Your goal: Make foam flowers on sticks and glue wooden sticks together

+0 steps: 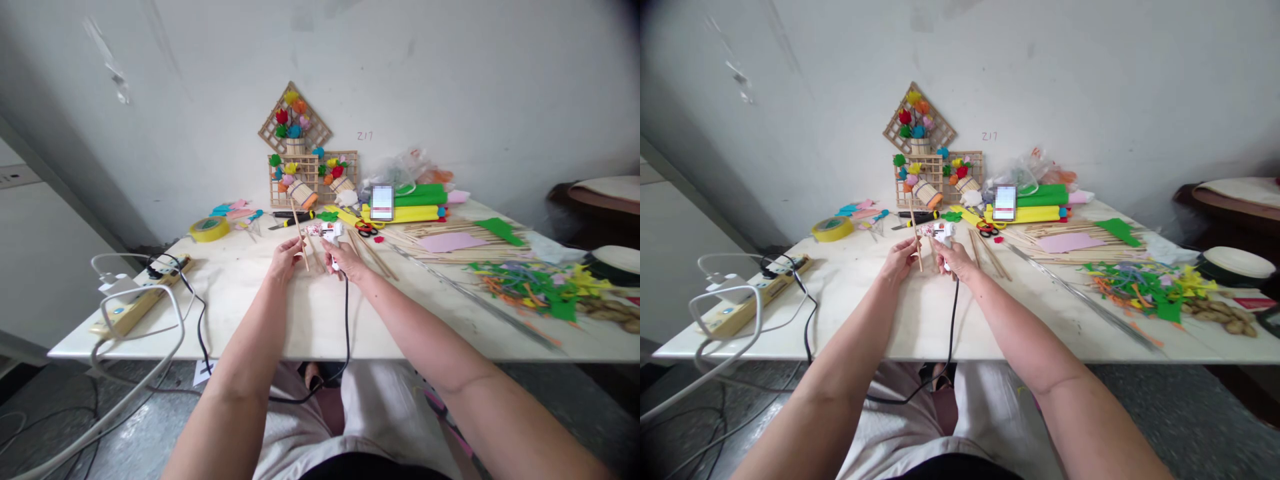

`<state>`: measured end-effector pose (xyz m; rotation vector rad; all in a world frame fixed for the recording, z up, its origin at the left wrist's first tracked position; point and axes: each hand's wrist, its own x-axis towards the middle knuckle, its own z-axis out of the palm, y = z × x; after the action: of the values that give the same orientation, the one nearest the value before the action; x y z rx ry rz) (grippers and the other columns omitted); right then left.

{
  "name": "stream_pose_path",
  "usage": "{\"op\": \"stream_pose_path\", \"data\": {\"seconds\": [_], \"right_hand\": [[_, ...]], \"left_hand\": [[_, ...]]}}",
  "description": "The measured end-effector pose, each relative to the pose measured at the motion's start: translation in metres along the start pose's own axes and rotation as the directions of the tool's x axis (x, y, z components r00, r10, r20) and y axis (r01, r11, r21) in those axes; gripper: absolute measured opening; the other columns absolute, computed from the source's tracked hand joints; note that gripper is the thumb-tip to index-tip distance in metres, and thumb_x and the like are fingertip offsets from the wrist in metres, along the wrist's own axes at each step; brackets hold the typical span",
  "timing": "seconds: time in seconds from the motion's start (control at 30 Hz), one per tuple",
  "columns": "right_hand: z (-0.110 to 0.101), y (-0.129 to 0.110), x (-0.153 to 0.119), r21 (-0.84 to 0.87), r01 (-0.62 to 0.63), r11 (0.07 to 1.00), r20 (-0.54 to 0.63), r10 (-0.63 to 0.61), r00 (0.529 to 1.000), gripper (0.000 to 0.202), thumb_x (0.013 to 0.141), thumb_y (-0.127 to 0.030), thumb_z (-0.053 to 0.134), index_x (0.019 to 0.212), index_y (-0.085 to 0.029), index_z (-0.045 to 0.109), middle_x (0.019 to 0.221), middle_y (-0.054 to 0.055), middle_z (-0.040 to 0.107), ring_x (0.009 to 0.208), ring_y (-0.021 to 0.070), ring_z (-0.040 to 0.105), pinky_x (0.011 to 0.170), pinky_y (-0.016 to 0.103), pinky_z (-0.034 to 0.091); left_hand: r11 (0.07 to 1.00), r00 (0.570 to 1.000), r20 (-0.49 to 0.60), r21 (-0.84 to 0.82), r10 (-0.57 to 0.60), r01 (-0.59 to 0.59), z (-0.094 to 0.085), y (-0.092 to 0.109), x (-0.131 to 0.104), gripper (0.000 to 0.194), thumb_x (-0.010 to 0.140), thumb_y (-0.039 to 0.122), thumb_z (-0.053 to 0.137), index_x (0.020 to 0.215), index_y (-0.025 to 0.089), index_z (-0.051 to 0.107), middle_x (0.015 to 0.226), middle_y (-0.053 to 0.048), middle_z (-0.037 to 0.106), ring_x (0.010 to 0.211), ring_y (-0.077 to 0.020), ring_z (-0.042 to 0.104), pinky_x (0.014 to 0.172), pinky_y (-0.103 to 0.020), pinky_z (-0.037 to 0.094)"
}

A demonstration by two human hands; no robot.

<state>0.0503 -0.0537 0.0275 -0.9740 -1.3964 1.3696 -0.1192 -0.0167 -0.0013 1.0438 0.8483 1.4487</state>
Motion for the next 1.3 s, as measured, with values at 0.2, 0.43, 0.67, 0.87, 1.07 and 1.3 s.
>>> {"op": "stream_pose_path", "data": {"seconds": [0.2,0.43,0.67,0.87,1.07,1.3], "right_hand": [[0.001,-0.004,-0.004,-0.007,-0.030,1.000,-0.004,0.029,1.000,0.041,0.077,-0.054,0.055,0.058,-0.018,0.047,0.040,-0.004,0.047,0.031,0.0059,0.041,0.030,0.017,0.030],[-0.001,0.002,0.000,-0.015,-0.021,1.000,0.009,0.021,1.000,0.046,0.075,-0.058,0.055,0.057,-0.016,0.048,0.046,-0.003,0.050,0.032,0.0059,0.043,0.026,0.017,0.026],[-0.003,0.006,0.002,-0.056,-0.039,0.998,0.024,0.041,0.999,0.049,0.074,-0.063,0.054,0.057,-0.016,0.050,0.043,-0.003,0.049,0.030,0.0062,0.041,0.025,0.018,0.024],[-0.001,0.001,-0.001,-0.051,-0.055,0.997,0.030,0.056,0.998,0.046,0.075,-0.061,0.053,0.059,-0.018,0.049,0.041,-0.003,0.049,0.030,0.0058,0.041,0.027,0.017,0.025],[0.001,-0.002,-0.004,-0.034,-0.057,0.998,0.026,0.058,0.998,0.045,0.076,-0.057,0.054,0.056,-0.017,0.048,0.042,-0.003,0.049,0.031,0.0053,0.041,0.028,0.017,0.026],[0.001,0.000,-0.004,-0.048,-0.049,0.998,0.031,0.051,0.998,0.045,0.075,-0.058,0.054,0.057,-0.017,0.048,0.042,-0.004,0.049,0.031,0.0054,0.042,0.027,0.017,0.024]], "left_hand": [[1.000,1.000,0.005,-0.009,0.013,-0.013,-0.003,-0.002,0.002,0.039,0.053,0.033,0.081,0.086,0.017,0.069,0.072,0.001,0.061,0.056,-0.0048,0.050,0.049,-0.017,0.035],[0.998,0.999,0.030,-0.053,0.023,-0.022,-0.007,-0.006,0.006,0.038,0.056,0.031,0.080,0.089,0.016,0.069,0.073,0.000,0.061,0.058,-0.0051,0.051,0.051,-0.017,0.038],[0.996,0.999,0.037,-0.083,0.038,-0.035,-0.008,-0.008,0.009,0.036,0.057,0.028,0.079,0.090,0.016,0.069,0.076,0.000,0.063,0.061,-0.0060,0.054,0.054,-0.018,0.041],[0.993,0.998,0.045,-0.114,0.045,-0.039,-0.006,-0.006,0.008,0.032,0.057,0.025,0.079,0.087,0.015,0.070,0.073,0.000,0.064,0.060,-0.0068,0.056,0.057,-0.019,0.043],[0.991,0.996,0.065,-0.123,0.058,-0.050,-0.004,-0.004,0.006,0.028,0.059,0.024,0.077,0.085,0.015,0.070,0.073,-0.001,0.065,0.061,-0.0072,0.057,0.059,-0.019,0.044],[0.989,0.997,0.040,-0.141,0.059,-0.053,-0.005,-0.004,0.006,0.030,0.056,0.024,0.079,0.083,0.015,0.070,0.073,0.000,0.065,0.061,-0.0069,0.056,0.058,-0.019,0.044]]}}
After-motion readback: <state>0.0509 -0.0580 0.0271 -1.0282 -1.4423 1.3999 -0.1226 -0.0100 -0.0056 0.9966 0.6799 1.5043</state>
